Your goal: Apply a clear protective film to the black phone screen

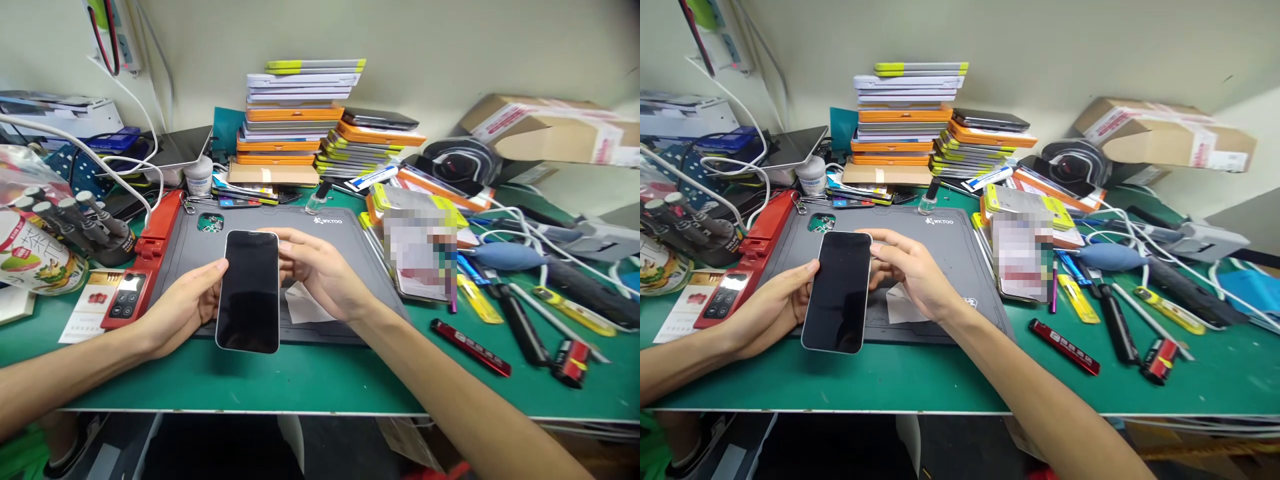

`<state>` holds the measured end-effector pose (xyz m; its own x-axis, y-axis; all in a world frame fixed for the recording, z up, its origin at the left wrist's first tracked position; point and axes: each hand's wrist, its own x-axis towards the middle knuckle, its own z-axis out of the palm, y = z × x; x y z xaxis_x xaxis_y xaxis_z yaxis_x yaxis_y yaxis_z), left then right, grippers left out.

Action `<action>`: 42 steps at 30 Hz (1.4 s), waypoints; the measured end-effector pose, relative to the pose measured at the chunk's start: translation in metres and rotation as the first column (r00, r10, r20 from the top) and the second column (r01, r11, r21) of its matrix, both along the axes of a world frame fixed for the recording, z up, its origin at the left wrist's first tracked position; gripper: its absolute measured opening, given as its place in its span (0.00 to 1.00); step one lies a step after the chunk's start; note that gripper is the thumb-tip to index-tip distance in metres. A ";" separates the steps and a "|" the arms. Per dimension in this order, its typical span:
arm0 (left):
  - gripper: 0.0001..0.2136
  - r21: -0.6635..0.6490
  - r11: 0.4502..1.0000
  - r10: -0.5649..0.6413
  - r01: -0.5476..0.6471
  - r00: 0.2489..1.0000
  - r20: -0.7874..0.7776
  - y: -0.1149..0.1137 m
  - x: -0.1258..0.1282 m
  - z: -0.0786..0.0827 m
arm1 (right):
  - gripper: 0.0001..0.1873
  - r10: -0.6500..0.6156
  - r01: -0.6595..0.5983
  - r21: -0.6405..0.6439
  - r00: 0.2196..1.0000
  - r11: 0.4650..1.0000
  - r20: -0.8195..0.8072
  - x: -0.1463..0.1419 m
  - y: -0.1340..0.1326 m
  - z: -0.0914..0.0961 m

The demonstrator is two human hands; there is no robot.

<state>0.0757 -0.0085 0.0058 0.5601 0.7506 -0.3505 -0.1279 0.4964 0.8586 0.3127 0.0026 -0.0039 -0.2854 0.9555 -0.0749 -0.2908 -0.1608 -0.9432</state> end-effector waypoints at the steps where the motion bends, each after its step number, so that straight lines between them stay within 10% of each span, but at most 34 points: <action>1: 0.23 -0.009 1.000 -0.012 0.012 1.000 0.007 0.001 0.000 0.001 | 0.22 -0.006 0.006 0.001 1.000 1.000 0.007 0.000 0.000 -0.002; 10: 0.32 -0.032 0.999 -0.025 0.030 0.990 0.138 0.004 -0.002 0.005 | 0.30 -0.100 0.099 0.016 0.994 0.995 0.043 -0.005 0.001 -0.009; 21: 0.21 -0.083 0.991 0.128 -0.107 0.942 0.311 0.009 0.000 0.000 | 0.41 0.226 -0.260 0.155 0.952 0.953 0.207 0.008 0.006 -0.017; 31: 0.32 -0.078 0.992 0.118 -0.101 0.955 0.273 0.008 0.000 0.000 | 0.45 0.376 -0.427 0.185 0.890 0.885 0.257 0.018 0.011 -0.020; 38: 0.33 -0.043 0.994 0.107 -0.099 0.962 0.251 0.009 0.001 -0.001 | 0.50 0.084 -0.246 0.306 0.885 0.920 0.459 0.017 -0.001 -0.012; 42: 0.30 -0.072 0.986 0.164 -0.151 0.960 0.228 0.009 0.002 0.000 | 0.40 -0.203 -0.246 0.610 0.796 0.753 0.571 0.015 -0.008 -0.002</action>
